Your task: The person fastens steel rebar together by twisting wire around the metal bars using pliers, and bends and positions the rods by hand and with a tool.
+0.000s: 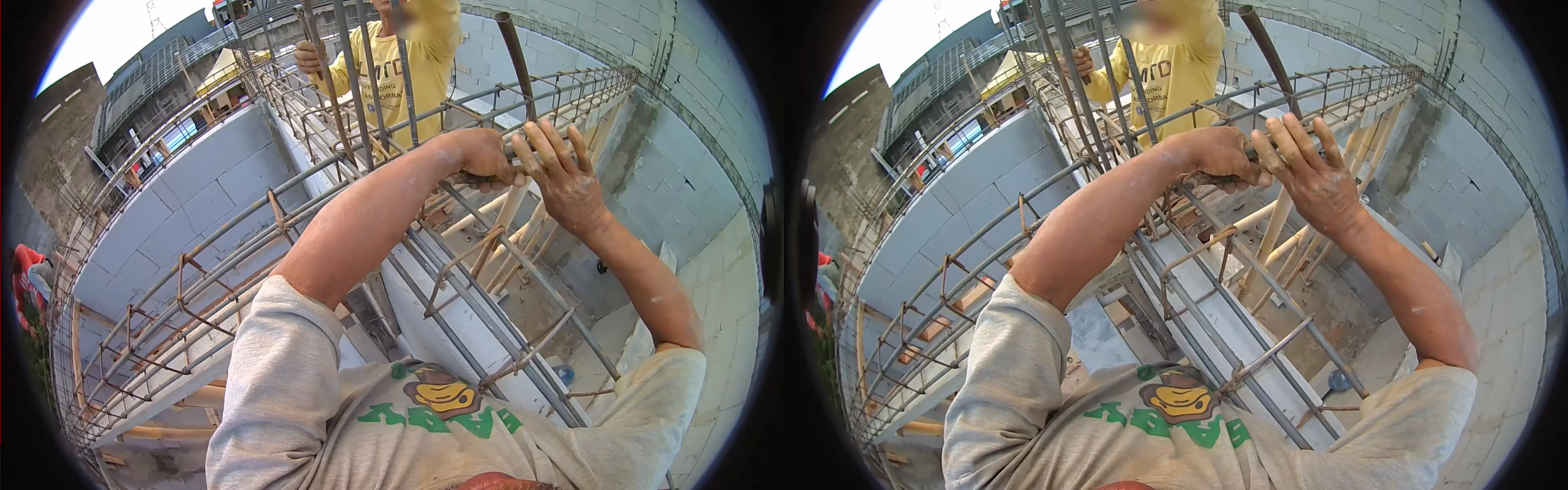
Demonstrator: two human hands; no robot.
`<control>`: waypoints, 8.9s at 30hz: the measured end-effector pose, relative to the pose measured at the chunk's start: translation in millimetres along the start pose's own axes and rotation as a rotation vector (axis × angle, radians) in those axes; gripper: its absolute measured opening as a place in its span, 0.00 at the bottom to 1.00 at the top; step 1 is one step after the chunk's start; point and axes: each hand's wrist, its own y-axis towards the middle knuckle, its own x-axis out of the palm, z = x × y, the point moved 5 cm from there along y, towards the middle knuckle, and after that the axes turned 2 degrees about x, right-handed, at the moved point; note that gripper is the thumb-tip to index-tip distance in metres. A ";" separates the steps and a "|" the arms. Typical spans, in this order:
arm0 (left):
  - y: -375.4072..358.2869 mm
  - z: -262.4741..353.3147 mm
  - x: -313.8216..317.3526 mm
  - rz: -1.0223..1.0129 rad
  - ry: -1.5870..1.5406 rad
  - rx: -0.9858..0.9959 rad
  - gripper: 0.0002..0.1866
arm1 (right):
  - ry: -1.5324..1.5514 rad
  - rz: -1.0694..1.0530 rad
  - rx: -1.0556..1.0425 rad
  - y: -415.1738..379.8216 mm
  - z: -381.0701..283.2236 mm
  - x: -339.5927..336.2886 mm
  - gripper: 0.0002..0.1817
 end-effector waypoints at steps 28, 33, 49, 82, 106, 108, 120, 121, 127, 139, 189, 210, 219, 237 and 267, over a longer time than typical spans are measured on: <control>-15.0 18.2 30.8 -0.277 0.284 -0.087 0.29 | 1.191 -1.540 0.458 8.4 19.3 48.7 0.17; -2.1 7.6 19.0 -0.196 0.304 -0.030 0.25 | 0.576 -0.623 0.135 16.9 22.9 6.4 0.25; -4.8 -9.6 6.2 0.037 0.255 0.094 0.55 | 0.783 -0.732 0.171 -4.1 -5.4 37.4 0.16; 4.6 -18.7 10.0 -0.172 0.280 0.019 0.53 | 0.743 -0.686 0.182 -1.1 -4.4 43.6 0.25; -18.3 -1.0 24.1 -0.262 0.110 0.164 0.67 | 1.504 -1.778 0.304 2.0 2.2 82.7 0.21; -16.9 1.8 25.7 -0.282 0.151 0.114 0.62 | 1.502 -1.765 0.349 4.6 4.1 76.2 0.19; -4.9 -2.3 19.8 -0.253 0.388 -0.136 0.37 | 0.636 -0.778 0.178 15.2 13.4 20.0 0.29; -3.4 -4.5 18.8 -0.244 0.398 -0.126 0.38 | 0.595 -0.614 0.209 9.0 12.5 14.3 0.32; -9.2 1.2 12.9 -0.271 0.323 -0.117 0.42 | 0.179 -0.078 0.132 -12.1 -5.4 22.2 0.25; -23.6 -3.6 -11.4 -0.017 0.006 -0.007 0.53 | 0.896 -0.919 0.234 -13.9 -6.2 41.0 0.26; -35.7 0.4 2.7 0.073 0.408 0.051 0.37 | 0.821 -1.178 0.310 9.8 5.1 35.8 0.14; 1.5 -22.4 6.2 -0.189 0.222 -0.132 0.26 | 0.076 0.069 0.120 -1.7 2.3 14.9 0.24; 3.5 -25.7 15.4 -0.195 0.261 -0.147 0.41 | 0.381 -0.330 0.139 -2.2 7.3 30.7 0.15; -18.5 1.4 29.3 -0.258 0.458 -0.033 0.44 | 1.638 -1.755 0.515 -26.4 7.1 61.8 0.27; -8.6 -4.2 29.6 -0.199 0.421 -0.010 0.26 | 1.235 -1.417 0.488 1.3 -3.6 45.1 0.11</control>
